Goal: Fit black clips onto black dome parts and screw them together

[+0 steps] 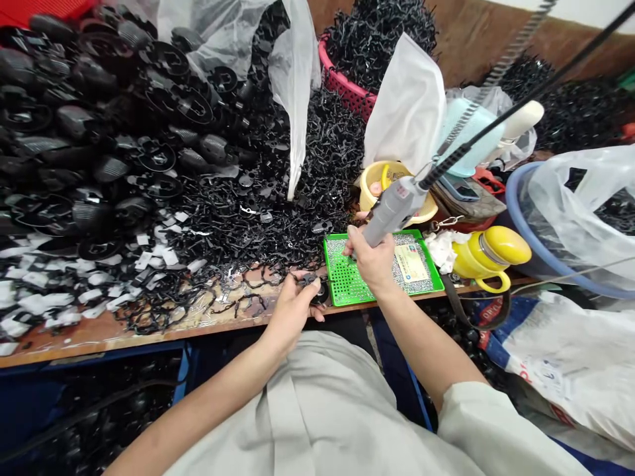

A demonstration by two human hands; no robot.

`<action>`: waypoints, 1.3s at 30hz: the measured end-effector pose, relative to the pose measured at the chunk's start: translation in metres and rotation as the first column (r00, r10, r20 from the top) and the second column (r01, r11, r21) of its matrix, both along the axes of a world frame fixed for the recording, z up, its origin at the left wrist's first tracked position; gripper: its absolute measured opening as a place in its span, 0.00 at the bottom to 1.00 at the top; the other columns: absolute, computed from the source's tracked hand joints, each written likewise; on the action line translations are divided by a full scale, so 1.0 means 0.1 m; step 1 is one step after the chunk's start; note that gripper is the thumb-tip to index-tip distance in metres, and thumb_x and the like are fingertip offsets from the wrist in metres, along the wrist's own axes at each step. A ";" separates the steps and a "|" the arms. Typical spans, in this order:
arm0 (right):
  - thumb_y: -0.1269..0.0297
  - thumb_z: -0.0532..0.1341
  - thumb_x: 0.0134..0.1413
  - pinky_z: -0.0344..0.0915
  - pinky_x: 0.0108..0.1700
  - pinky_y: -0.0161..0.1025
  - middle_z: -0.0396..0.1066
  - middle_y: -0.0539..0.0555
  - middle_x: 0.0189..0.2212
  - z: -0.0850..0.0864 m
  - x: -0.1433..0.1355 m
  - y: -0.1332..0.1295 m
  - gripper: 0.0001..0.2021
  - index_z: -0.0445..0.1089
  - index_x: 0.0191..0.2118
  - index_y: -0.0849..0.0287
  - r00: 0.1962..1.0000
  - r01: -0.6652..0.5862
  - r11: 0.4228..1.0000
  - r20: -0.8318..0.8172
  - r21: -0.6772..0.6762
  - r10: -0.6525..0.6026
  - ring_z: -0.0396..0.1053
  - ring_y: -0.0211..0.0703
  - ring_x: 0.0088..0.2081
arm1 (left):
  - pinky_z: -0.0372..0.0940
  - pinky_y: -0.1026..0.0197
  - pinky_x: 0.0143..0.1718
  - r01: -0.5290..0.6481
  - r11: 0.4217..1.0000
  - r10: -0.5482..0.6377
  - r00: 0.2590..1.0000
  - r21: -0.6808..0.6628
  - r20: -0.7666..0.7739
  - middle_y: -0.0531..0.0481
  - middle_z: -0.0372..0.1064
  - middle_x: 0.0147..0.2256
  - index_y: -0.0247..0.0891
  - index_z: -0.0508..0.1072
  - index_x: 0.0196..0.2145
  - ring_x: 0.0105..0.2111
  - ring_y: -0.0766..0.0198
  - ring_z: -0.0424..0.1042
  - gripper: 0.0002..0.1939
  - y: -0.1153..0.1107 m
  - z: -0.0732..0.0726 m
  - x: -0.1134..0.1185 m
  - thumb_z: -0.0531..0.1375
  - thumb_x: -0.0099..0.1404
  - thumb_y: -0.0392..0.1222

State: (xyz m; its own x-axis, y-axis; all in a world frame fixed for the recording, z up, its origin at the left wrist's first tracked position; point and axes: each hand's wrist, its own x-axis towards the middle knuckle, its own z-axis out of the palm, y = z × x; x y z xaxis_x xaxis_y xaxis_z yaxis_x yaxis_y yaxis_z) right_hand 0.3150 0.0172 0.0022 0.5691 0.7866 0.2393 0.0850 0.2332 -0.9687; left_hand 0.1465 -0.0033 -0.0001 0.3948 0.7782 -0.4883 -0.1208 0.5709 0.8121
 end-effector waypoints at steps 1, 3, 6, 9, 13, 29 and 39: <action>0.58 0.65 0.52 0.65 0.25 0.33 0.66 0.41 0.17 0.00 -0.01 0.01 0.15 0.66 0.44 0.57 1.000 -0.011 1.000 0.003 -0.014 0.011 0.65 0.33 0.18 | 0.64 0.67 0.17 0.001 1.000 -0.001 1.000 0.002 -0.006 0.56 0.63 0.30 0.41 0.60 0.42 0.21 0.69 0.69 0.18 0.00 -0.01 0.01 0.63 0.58 0.46; 0.58 0.65 0.52 0.65 0.24 0.33 0.66 0.41 0.17 -0.01 -0.01 0.01 0.13 0.65 0.42 0.56 1.000 -0.020 0.999 0.001 -0.029 0.020 0.65 0.33 0.18 | 0.64 0.67 0.17 0.007 1.000 -0.007 1.000 0.002 -0.017 0.56 0.63 0.30 0.41 0.60 0.42 0.22 0.69 0.69 0.18 0.01 -0.02 0.00 0.62 0.58 0.46; 0.58 0.65 0.52 0.65 0.24 0.34 0.66 0.42 0.18 -0.04 -0.02 0.00 0.13 0.65 0.41 0.56 1.000 -0.007 0.999 -0.008 -0.034 0.007 0.65 0.33 0.17 | 0.64 0.67 0.17 0.010 1.000 -0.010 1.000 -0.009 -0.016 0.56 0.63 0.30 0.41 0.59 0.42 0.22 0.69 0.69 0.18 0.02 -0.03 -0.01 0.62 0.59 0.46; 0.58 0.65 0.52 0.65 0.23 0.34 0.66 0.42 0.19 -0.05 -0.02 0.00 0.15 0.65 0.44 0.56 1.000 -0.002 0.999 -0.001 -0.044 0.001 0.65 0.33 0.18 | 0.65 0.67 0.18 0.004 0.999 -0.004 1.000 -0.032 0.002 0.56 0.62 0.30 0.41 0.58 0.42 0.22 0.69 0.69 0.19 0.02 -0.02 -0.01 0.63 0.58 0.45; 0.57 0.65 0.51 0.66 0.25 0.35 0.66 0.42 0.19 0.02 -0.05 -0.02 0.20 0.66 0.49 0.56 1.000 0.022 1.000 0.000 -0.007 -0.022 0.64 0.34 0.18 | 0.65 0.67 0.18 -0.015 0.998 0.017 1.000 -0.064 0.024 0.56 0.61 0.31 0.42 0.58 0.43 0.22 0.69 0.70 0.20 0.02 -0.04 -0.01 0.63 0.57 0.45; 0.55 0.64 0.54 0.66 0.22 0.36 0.62 0.41 0.19 0.40 -0.64 -0.29 0.17 0.61 0.47 0.51 0.943 -0.201 0.974 -0.246 0.109 0.222 0.62 0.34 0.17 | 0.64 0.68 0.16 -0.002 0.997 0.007 0.998 -0.076 0.059 0.54 0.67 0.34 0.41 0.60 0.41 0.20 0.71 0.68 0.21 0.04 -0.07 -0.04 0.64 0.55 0.47; 0.59 0.65 0.52 0.66 0.23 0.35 0.62 0.41 0.16 0.17 -0.75 -0.32 0.14 0.62 0.41 0.56 0.940 -0.229 0.973 -0.257 0.015 0.225 0.63 0.34 0.16 | 0.52 0.72 0.11 -0.007 1.000 0.007 1.000 0.017 0.003 0.58 0.64 0.28 0.42 0.59 0.40 0.14 0.74 0.63 0.19 -0.01 -0.10 -0.06 0.63 0.56 0.48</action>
